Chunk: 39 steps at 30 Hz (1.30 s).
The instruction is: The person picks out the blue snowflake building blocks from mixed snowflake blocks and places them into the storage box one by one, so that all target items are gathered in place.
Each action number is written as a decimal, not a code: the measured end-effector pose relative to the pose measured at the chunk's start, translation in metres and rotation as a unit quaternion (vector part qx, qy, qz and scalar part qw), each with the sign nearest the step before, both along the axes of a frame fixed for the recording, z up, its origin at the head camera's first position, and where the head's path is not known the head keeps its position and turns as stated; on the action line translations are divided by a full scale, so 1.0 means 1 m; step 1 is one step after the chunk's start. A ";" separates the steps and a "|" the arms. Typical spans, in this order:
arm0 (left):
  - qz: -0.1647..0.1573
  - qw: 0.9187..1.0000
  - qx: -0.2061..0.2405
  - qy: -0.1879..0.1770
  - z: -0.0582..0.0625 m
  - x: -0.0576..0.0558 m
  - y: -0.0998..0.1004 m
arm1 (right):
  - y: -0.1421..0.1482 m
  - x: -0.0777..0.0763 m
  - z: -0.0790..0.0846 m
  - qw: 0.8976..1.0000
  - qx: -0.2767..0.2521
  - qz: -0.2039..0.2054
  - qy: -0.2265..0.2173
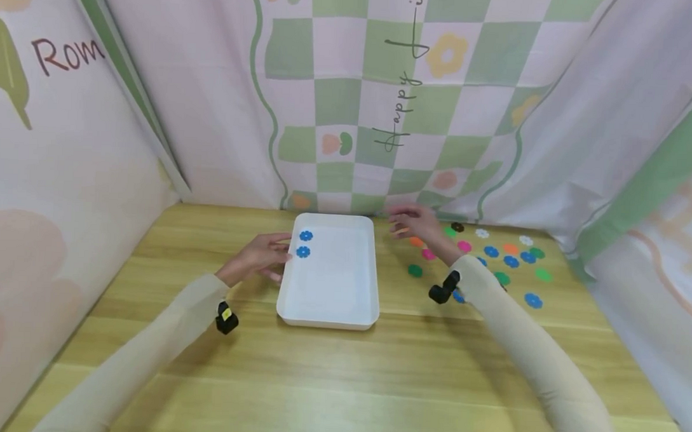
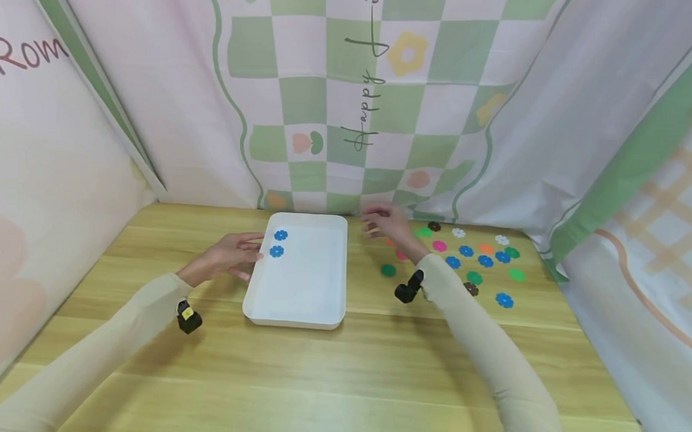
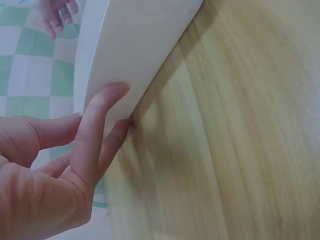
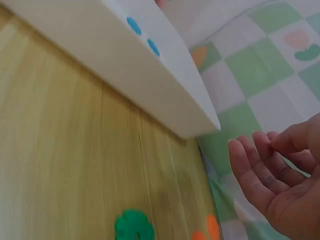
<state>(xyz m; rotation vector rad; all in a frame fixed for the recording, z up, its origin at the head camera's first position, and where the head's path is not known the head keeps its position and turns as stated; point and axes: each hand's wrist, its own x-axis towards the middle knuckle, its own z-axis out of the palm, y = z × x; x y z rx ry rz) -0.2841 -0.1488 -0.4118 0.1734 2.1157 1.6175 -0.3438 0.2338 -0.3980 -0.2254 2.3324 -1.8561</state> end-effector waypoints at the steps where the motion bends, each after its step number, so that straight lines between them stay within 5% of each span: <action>1: 0.000 1.000 0.000 -0.001 0.000 0.000 0.000 | 0.005 0.000 0.000 1.000 0.001 -0.006 0.003; 7: -0.003 1.000 0.001 -0.016 0.001 -0.006 -0.003 | 0.028 0.002 0.001 0.994 0.092 -0.024 0.049; 15: 0.002 1.000 -0.011 -0.015 0.004 -0.010 -0.004 | 0.055 -0.009 -0.007 0.967 0.224 -0.040 0.111; 31: -0.014 1.000 -0.001 -0.011 0.000 -0.015 -0.002 | 0.078 -0.023 -0.027 0.964 0.244 -0.034 0.102; 39: -0.005 1.000 0.011 -0.013 -0.003 -0.014 -0.002 | 0.077 -0.027 -0.026 0.954 0.277 -0.024 0.115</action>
